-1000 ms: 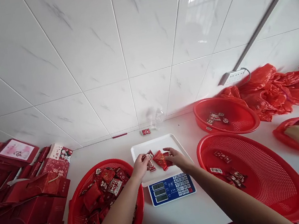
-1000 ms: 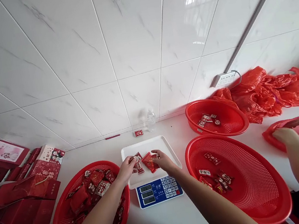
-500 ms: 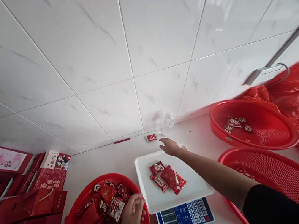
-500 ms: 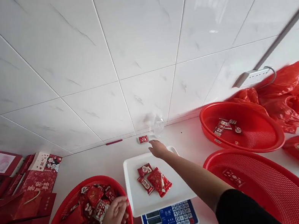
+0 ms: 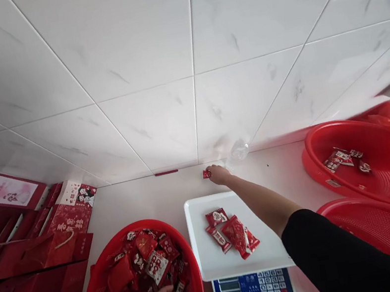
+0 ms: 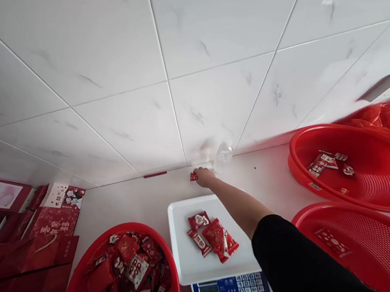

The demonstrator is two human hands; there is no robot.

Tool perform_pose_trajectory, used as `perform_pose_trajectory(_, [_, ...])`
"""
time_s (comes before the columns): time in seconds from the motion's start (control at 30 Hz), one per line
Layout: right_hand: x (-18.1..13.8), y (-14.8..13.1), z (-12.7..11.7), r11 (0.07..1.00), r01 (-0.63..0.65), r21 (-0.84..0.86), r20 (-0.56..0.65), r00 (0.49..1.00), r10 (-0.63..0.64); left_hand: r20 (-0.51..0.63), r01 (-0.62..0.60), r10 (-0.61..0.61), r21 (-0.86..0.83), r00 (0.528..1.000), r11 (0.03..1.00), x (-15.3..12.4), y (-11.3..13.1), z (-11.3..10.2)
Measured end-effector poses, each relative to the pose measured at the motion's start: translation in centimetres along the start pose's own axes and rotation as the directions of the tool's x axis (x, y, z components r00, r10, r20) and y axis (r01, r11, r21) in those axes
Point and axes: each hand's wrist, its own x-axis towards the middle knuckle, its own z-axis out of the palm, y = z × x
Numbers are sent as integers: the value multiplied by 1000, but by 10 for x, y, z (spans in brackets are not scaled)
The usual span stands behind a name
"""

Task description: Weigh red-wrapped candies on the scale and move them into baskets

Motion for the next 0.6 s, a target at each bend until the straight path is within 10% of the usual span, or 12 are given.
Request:
perform_pose_trajectory(0.23, [-115, 6, -24, 946, 214, 245, -131, 974, -187, 23, -204, 219, 474, 975, 856, 11, -15, 10])
perform_pose_trajectory(0.6, [-258, 2, 31, 904, 150, 401, -157, 983, -93, 198, -257, 167, 815, 966, 520, -7, -22, 10])
